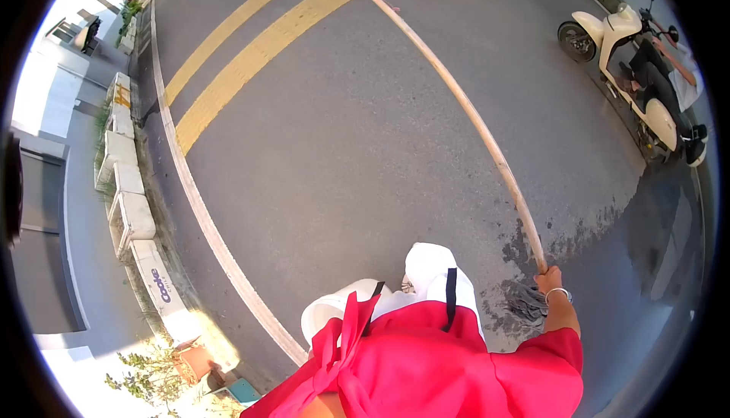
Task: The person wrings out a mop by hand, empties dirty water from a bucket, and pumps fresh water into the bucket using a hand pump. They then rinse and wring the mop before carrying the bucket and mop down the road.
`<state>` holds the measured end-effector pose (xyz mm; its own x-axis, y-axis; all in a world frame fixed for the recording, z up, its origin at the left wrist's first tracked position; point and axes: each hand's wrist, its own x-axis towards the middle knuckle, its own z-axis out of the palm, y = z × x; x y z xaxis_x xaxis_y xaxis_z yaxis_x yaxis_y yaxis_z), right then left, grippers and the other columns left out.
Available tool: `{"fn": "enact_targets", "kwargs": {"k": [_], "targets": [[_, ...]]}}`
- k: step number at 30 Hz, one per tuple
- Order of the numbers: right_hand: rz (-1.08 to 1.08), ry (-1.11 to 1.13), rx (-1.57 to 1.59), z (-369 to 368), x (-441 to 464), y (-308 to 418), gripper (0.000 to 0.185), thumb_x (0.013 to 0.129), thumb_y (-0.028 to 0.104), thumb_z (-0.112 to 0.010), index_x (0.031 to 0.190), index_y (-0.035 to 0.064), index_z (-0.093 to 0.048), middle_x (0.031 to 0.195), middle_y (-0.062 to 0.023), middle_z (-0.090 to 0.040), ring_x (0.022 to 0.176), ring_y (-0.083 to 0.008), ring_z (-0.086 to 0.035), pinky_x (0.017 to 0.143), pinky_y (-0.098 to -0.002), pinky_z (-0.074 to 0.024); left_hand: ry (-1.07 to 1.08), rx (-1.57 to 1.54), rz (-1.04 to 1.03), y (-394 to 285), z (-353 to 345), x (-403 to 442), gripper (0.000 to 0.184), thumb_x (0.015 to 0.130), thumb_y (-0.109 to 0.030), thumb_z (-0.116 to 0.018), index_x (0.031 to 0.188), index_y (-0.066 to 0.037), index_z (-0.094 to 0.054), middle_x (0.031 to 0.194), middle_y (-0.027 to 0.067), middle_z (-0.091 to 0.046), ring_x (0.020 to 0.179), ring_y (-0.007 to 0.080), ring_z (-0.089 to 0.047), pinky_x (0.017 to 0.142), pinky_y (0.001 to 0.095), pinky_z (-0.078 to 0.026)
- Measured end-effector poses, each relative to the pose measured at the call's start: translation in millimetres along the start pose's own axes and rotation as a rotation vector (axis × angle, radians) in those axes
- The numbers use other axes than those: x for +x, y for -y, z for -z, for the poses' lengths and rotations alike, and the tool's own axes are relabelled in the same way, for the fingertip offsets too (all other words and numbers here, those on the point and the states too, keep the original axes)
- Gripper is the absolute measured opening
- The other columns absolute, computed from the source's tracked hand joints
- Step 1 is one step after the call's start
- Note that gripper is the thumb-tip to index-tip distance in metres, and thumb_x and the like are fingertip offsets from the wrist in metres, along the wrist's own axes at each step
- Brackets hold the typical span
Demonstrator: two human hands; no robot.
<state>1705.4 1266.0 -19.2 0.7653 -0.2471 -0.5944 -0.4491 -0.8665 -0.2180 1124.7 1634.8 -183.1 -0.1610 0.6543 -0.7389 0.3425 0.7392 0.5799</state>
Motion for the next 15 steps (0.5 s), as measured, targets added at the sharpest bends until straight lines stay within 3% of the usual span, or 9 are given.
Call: {"fn": "enact_targets", "kwargs": {"k": [1, 6, 7, 10, 12, 15], "targets": [[0.020, -0.008, 0.026, 2, 7, 31, 0.030, 0.070, 0.005, -0.067, 0.093, -0.0067, -0.052, 0.068, -0.0124, -0.057, 0.047, -0.0172, -0.053, 0.039, -0.0308, -0.0406, -0.021, -0.019, 0.026, -21, -20, 7, 0.027, 0.083, -0.025, -0.042, 0.075, 0.000, -0.050, 0.057, 0.0012, -0.050, 0.052, 0.0121, -0.044, 0.063, 0.0287, -0.044], [0.015, 0.011, -0.155, -22, 91, 168, 0.024, 0.069, 0.003, -0.066, 0.089, -0.0072, -0.056, 0.062, -0.0115, -0.056, 0.044, -0.0169, -0.052, 0.038, -0.0302, -0.0399, -0.141, -0.212, 0.160, -164, -100, 79, 0.041, 0.087, -0.027, -0.037, 0.049, -0.011, -0.032, 0.043, 0.0027, -0.034, 0.056, 0.0190, -0.047, 0.084, 0.0459, -0.038], [0.038, -0.045, -0.146, -46, 120, 217, 0.023, 0.069, 0.003, -0.066, 0.087, -0.0071, -0.057, 0.059, -0.0108, -0.055, 0.043, -0.0168, -0.052, 0.038, -0.0301, -0.0396, -0.143, -0.239, 0.138, -203, -129, 118, 0.041, 0.087, -0.027, -0.037, 0.049, -0.011, -0.032, 0.043, 0.0027, -0.034, 0.056, 0.0190, -0.047, 0.084, 0.0459, -0.038], [0.113, 0.070, -0.135, -60, 103, 393, 0.022, 0.067, 0.009, -0.066, 0.081, -0.0074, -0.061, 0.058, -0.0143, -0.059, 0.047, -0.0220, -0.058, 0.043, -0.0335, -0.0444, -0.007, -0.806, 0.527, -266, -114, 164, 0.037, 0.086, -0.026, -0.038, 0.053, -0.011, -0.034, 0.043, -0.0033, -0.029, 0.049, 0.0138, -0.034, 0.090, 0.0441, -0.030], [0.202, 0.060, -0.231, -70, 128, 511, 0.022, 0.066, 0.010, -0.064, 0.078, -0.0076, -0.061, 0.054, -0.0133, -0.057, 0.047, -0.0215, -0.058, 0.042, -0.0340, -0.0436, -0.293, -0.886, 0.491, -336, -165, 184, 0.036, 0.084, -0.026, -0.040, 0.052, -0.014, -0.029, 0.042, -0.0050, -0.024, 0.047, 0.0106, -0.029, 0.093, 0.0436, -0.026], [0.190, 0.118, -0.203, -82, 165, 656, 0.021, 0.067, 0.010, -0.063, 0.077, -0.0082, -0.060, 0.054, -0.0132, -0.057, 0.046, -0.0209, -0.057, 0.041, -0.0333, -0.0427, -0.375, -1.062, 0.597, -456, -208, 217, 0.033, 0.083, -0.025, -0.043, 0.055, -0.015, -0.029, 0.041, -0.0062, -0.020, 0.044, 0.0089, -0.023, 0.094, 0.0425, -0.025]]}}
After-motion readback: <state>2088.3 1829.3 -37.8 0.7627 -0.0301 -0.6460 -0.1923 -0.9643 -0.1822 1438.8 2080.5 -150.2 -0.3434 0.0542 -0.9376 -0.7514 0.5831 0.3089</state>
